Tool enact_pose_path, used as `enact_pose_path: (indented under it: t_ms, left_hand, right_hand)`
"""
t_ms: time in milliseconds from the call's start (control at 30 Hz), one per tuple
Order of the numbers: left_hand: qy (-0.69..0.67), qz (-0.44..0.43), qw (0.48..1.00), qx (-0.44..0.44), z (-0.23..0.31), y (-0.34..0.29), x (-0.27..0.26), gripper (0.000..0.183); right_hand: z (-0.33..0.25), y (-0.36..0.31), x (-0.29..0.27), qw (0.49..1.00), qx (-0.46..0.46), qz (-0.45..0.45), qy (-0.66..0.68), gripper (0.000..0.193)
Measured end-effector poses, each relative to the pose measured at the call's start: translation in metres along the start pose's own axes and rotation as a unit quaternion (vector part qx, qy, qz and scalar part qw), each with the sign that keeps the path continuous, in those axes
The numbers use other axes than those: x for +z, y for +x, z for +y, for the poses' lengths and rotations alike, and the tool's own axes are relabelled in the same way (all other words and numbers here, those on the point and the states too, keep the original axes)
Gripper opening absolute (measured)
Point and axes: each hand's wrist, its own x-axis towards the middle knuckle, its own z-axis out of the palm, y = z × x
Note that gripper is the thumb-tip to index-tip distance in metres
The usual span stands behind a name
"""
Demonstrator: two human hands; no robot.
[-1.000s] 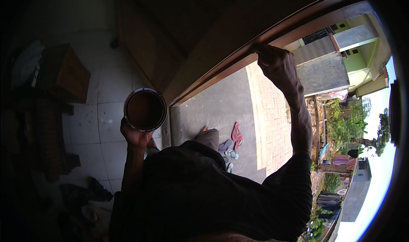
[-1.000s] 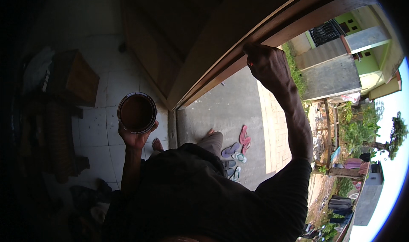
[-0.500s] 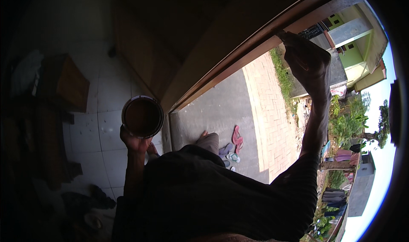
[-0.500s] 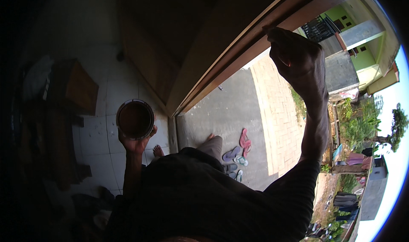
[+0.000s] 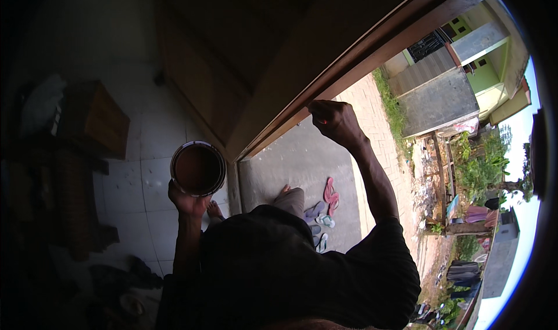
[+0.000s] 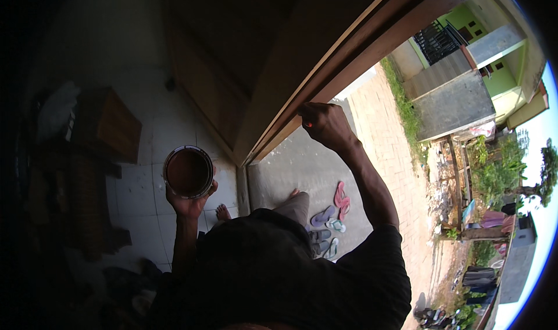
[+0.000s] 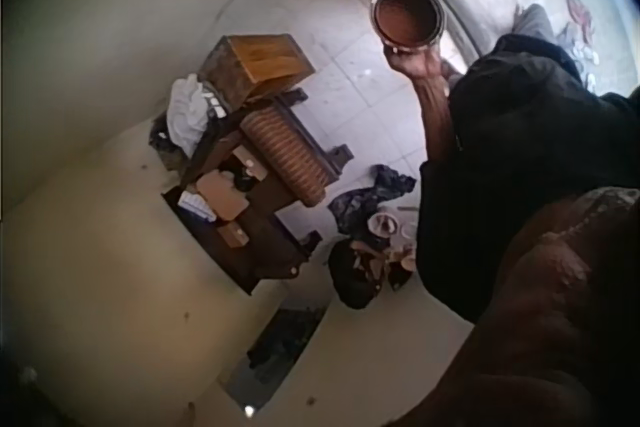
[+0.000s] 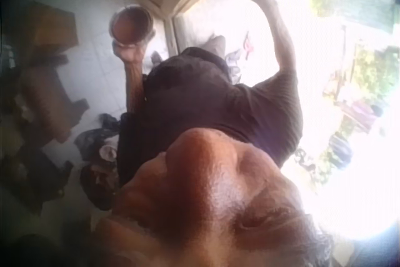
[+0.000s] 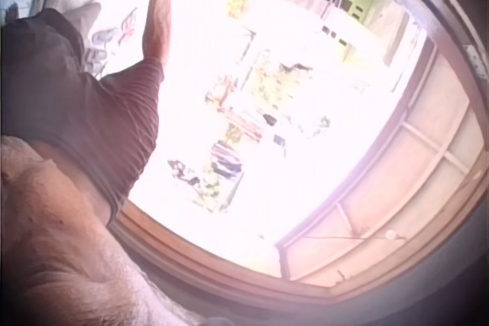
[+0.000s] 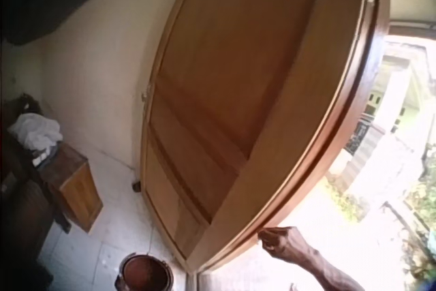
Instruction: The person paints a wooden door frame with brown paint using a brush, dipping the brush into a yellow paint can and applying the paint to different sections of the frame.
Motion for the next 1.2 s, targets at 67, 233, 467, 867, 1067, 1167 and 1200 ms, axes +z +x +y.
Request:
enact_pose_path:
  t_ms: [67, 233, 467, 867, 1067, 1167, 1200]
  left_hand:
    - [0.004, 0.011, 1.000, 0.006, -0.001, 0.000, 0.003, 0.079]
    - [0.023, 0.020, 0.999, 0.020, -0.002, -0.002, 0.007, 0.080]
    - [0.025, 0.005, 1.000, -0.002, -0.003, -0.001, 0.007, 0.082]
    - [0.009, -0.011, 1.000, -0.020, -0.022, 0.010, 0.035, 0.075]
    - [0.035, -0.032, 0.999, -0.011, -0.010, 0.004, 0.040, 0.076]
    - [0.046, -0.026, 0.998, -0.020, -0.007, 0.004, 0.044, 0.082]
    - [0.042, -0.022, 0.999, -0.026, -0.007, 0.005, 0.041, 0.083]
  right_hand:
    - [0.010, 0.001, 0.011, 1.000, -0.011, 0.022, 0.014, 0.026]
    - [0.024, 0.007, 0.015, 1.000, 0.002, 0.006, -0.015, 0.027]
    - [0.003, 0.029, -0.051, 0.998, 0.012, 0.009, -0.053, 0.011]
    - [-0.015, 0.045, -0.170, 0.968, -0.064, 0.124, -0.209, 0.021]
    - [-0.044, 0.019, -0.153, 0.969, -0.064, 0.206, -0.117, 0.026]
    - [-0.045, -0.001, -0.099, 0.985, -0.034, 0.161, -0.044, 0.024]
    - [-0.043, -0.007, -0.080, 0.990, -0.018, 0.139, -0.021, 0.023]
